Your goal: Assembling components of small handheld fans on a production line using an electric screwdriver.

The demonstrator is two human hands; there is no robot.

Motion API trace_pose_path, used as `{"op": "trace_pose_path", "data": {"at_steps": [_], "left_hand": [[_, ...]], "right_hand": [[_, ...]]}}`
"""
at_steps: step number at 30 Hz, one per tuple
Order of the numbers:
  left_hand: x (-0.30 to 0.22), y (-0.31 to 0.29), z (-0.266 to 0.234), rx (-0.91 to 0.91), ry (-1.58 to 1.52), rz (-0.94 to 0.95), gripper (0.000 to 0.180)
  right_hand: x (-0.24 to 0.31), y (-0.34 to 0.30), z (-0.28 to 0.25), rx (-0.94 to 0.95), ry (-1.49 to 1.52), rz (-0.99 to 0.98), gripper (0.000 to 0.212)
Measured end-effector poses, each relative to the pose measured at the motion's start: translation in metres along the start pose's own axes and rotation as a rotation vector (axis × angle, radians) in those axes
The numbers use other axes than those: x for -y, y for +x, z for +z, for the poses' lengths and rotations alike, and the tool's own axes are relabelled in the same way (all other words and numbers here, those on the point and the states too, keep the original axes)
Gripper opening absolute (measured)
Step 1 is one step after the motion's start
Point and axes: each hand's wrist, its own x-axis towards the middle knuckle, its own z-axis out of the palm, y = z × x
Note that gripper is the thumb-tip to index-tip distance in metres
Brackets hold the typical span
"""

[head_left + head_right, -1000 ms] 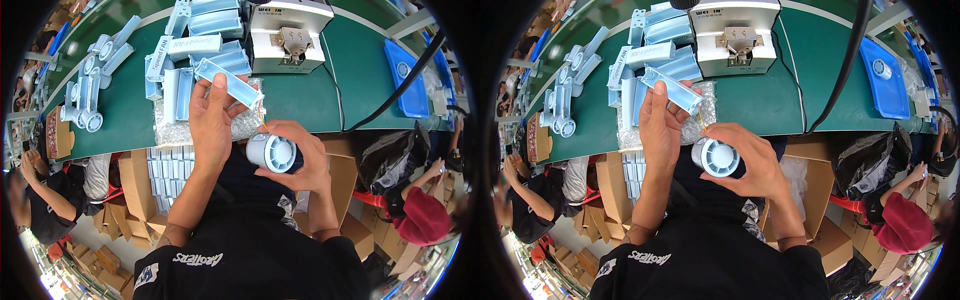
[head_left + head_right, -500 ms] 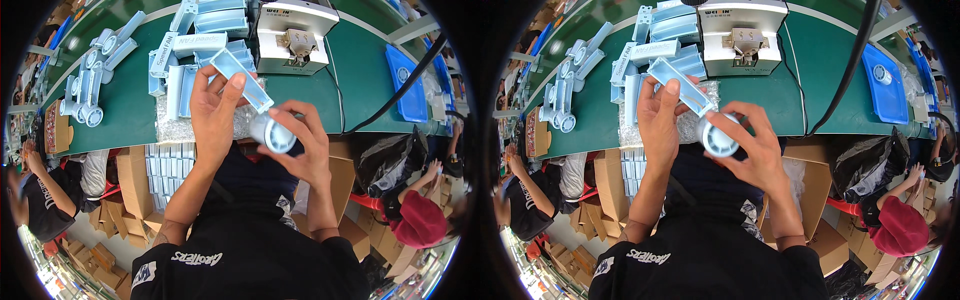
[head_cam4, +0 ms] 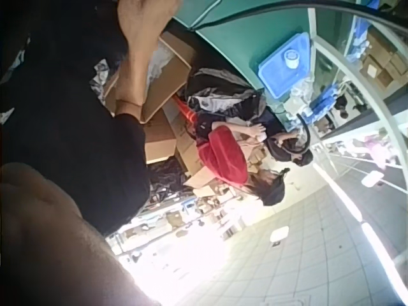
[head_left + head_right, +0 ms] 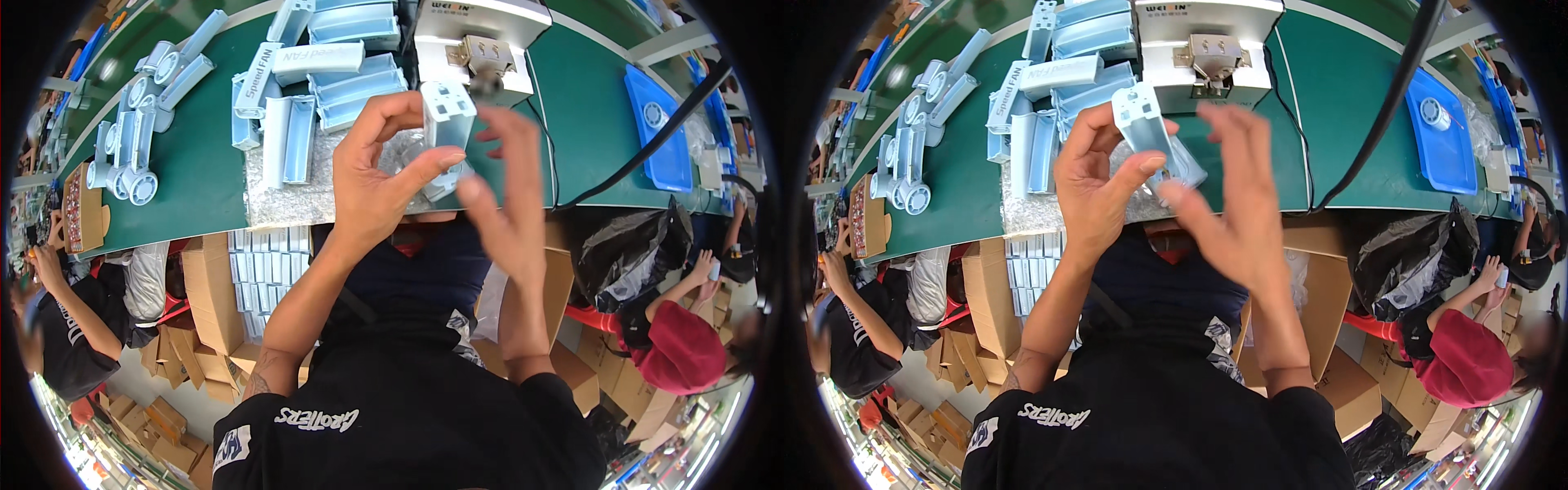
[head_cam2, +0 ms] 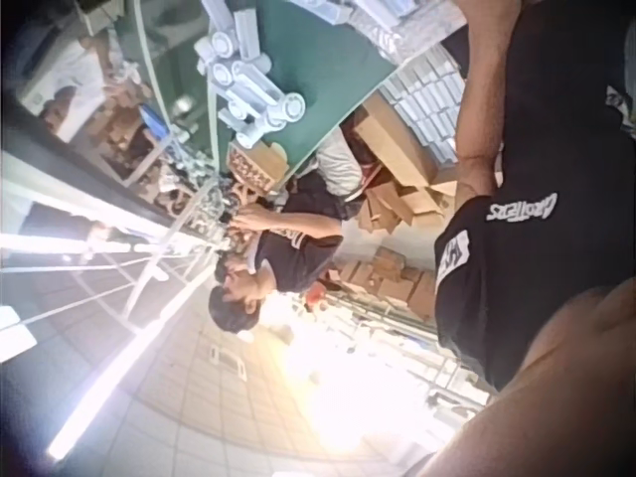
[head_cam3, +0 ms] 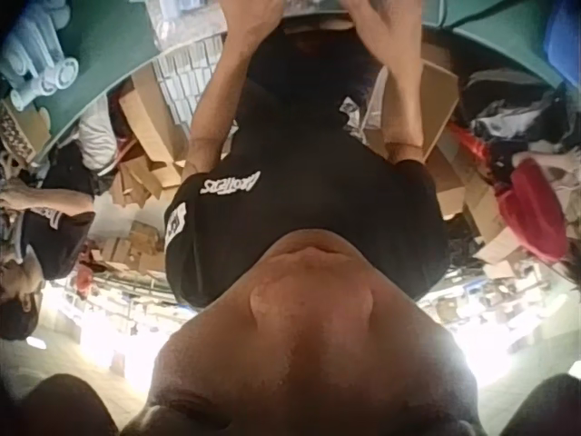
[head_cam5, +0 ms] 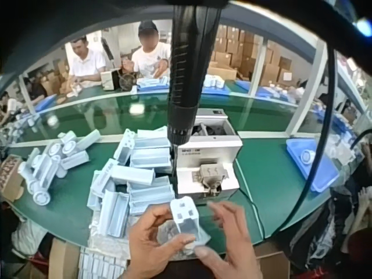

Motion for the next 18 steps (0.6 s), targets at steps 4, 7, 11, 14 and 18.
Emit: {"op": "trace_pose_path", "data": {"at_steps": [4,7,11,14,18], "left_hand": [[-0.002,0.003,0.000,0.034,0.136,0.012,0.047],[0.002,0.006,-0.007,0.114,0.402,0.187,0.058],[-0.002,-0.012,0.001,0.109,0.611,0.073,0.066],[-0.007,-0.008,-0.012,0.202,0.570,0.026,0.067],[-0.009,-0.003,-0.021,0.223,0.523,0.056,0.060]], "right_hand": [[0.004,0.041,-0.002,-0.016,0.271,0.046,0.058],[-0.004,0.049,-0.008,0.190,0.499,-0.026,0.048],[-0.005,0.044,-0.014,0.182,0.525,0.083,0.050],[-0.006,0.045,-0.013,0.145,0.491,-0.043,0.054],[-0.012,0.040,-0.008,0.129,0.460,-0.057,0.055]]}}
